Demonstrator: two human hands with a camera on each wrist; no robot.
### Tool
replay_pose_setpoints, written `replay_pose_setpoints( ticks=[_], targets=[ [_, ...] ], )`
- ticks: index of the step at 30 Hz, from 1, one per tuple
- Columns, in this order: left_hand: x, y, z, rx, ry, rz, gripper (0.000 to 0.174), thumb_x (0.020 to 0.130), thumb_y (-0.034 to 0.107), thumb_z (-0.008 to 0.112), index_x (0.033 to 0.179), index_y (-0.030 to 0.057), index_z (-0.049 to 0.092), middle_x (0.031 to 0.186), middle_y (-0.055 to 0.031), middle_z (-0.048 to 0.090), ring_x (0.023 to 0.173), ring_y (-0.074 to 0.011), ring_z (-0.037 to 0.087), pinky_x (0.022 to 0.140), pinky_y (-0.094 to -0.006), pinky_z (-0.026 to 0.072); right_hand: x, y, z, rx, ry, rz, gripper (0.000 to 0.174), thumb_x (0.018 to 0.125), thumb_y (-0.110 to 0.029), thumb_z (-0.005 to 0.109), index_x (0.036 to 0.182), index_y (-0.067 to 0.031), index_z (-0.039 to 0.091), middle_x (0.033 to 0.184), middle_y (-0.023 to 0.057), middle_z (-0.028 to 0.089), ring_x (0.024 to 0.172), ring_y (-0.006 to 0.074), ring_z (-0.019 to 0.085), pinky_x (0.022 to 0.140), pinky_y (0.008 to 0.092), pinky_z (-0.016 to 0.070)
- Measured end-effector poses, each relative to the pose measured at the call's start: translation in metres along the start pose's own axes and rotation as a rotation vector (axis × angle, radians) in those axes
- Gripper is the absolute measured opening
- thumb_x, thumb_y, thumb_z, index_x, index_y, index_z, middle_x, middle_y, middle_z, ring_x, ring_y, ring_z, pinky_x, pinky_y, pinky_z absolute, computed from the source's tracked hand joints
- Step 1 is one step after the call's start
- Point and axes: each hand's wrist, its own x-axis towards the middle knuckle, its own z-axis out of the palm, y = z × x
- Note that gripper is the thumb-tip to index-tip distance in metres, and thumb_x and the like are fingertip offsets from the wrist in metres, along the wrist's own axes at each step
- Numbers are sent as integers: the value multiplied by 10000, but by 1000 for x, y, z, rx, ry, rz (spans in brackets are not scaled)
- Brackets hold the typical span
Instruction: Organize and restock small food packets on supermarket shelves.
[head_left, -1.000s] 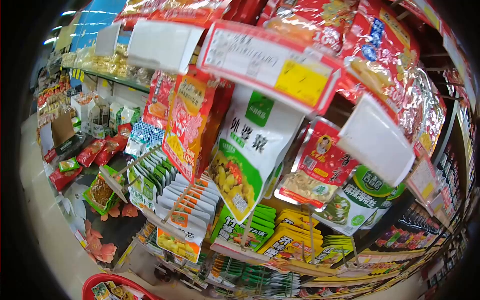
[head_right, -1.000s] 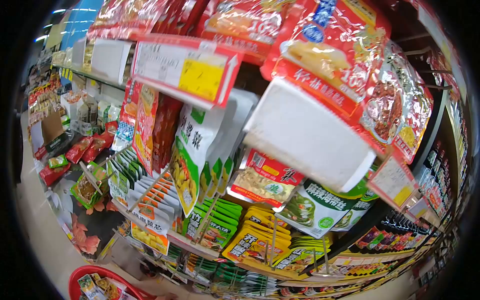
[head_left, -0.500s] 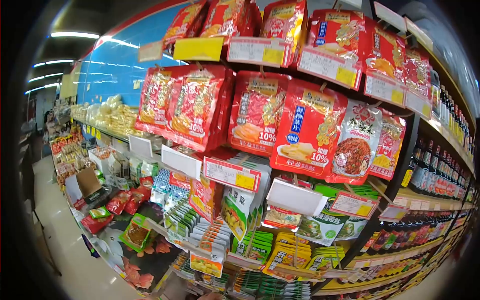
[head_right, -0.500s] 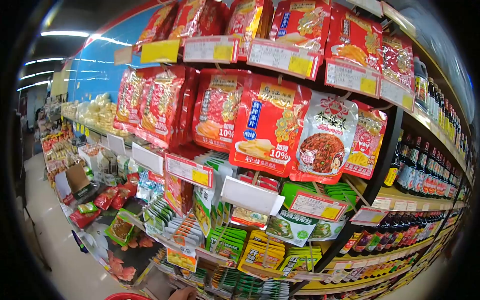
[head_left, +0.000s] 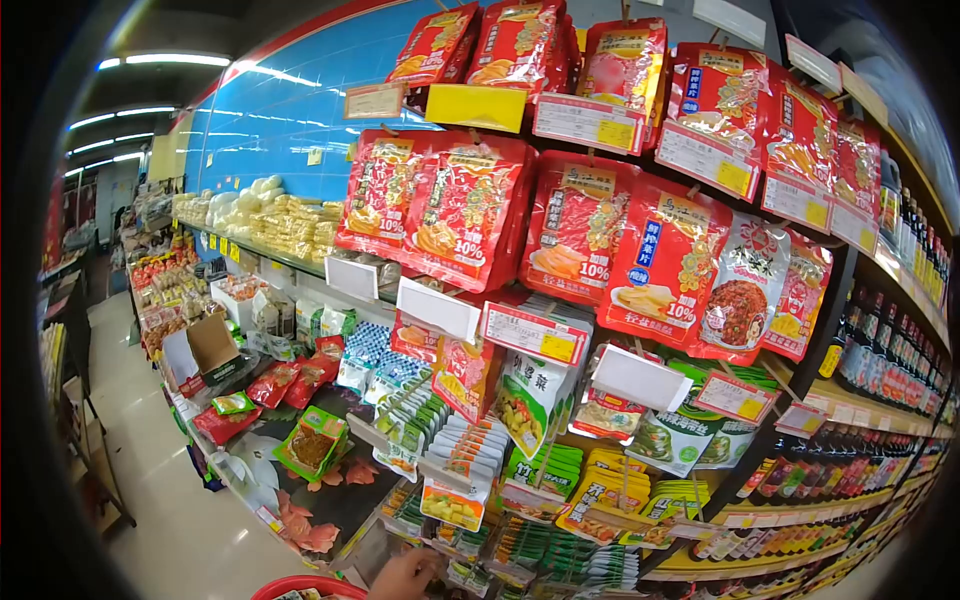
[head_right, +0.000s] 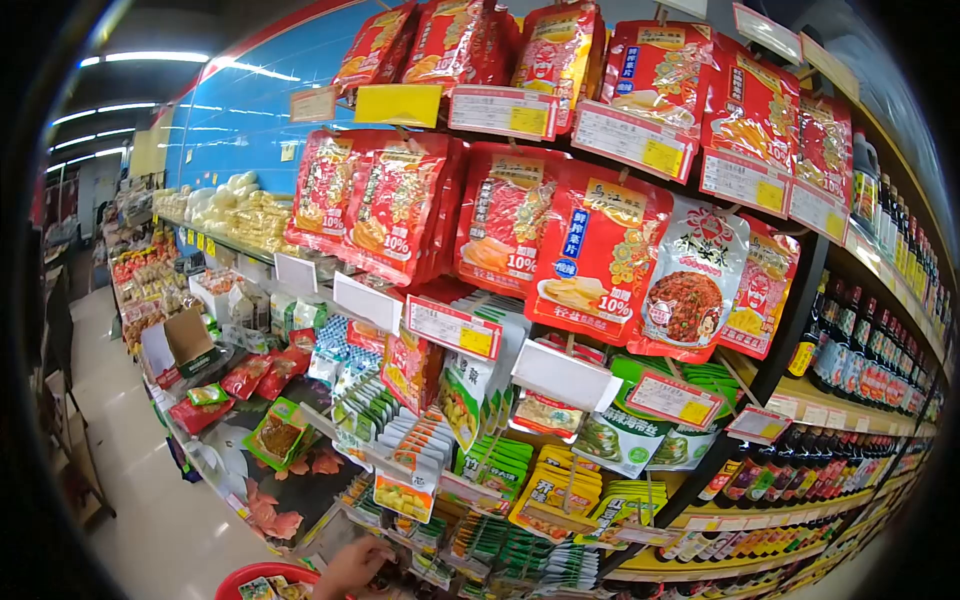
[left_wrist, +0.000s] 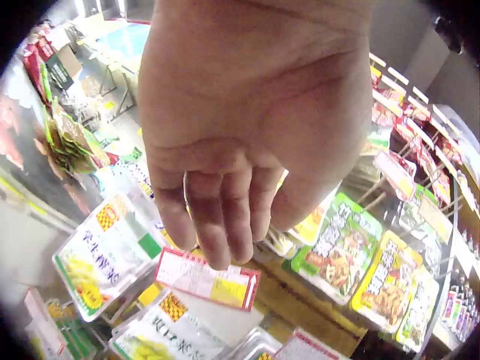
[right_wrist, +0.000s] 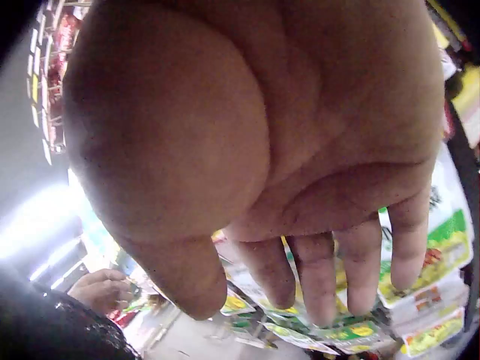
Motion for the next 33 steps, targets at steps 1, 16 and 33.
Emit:
replay_pose_setpoints(
  ticks=[1,16,33],
  targets=[
    [5,7,-8,-63,17,5,213,944,159,646,1083,2,685,963,-155,732,926,-297,727,799,-403,575,-24,-50,-31,32,-31,48,594,1039,-508,489,1471,-100,500,1403,147,586,1284,293,553,1047,430,447],
    [66,184,-103,107,155,502,181,922,64,642,1092,29,692,971,-141,702,908,-303,697,793,-361,533,-102,-112,-83,370,687,-394,335,994,-180,649,1295,-34,632,1211,110,685,1065,213,651,874,341,517],
    [124,227,-80,180,244,730,352,856,43,679,1203,41,623,1299,-175,586,1183,-357,591,996,-424,480,-109,-132,-91,290,995,-353,243,982,-117,645,1189,4,685,1079,85,711,896,124,628,757,270,503]
  ],
)
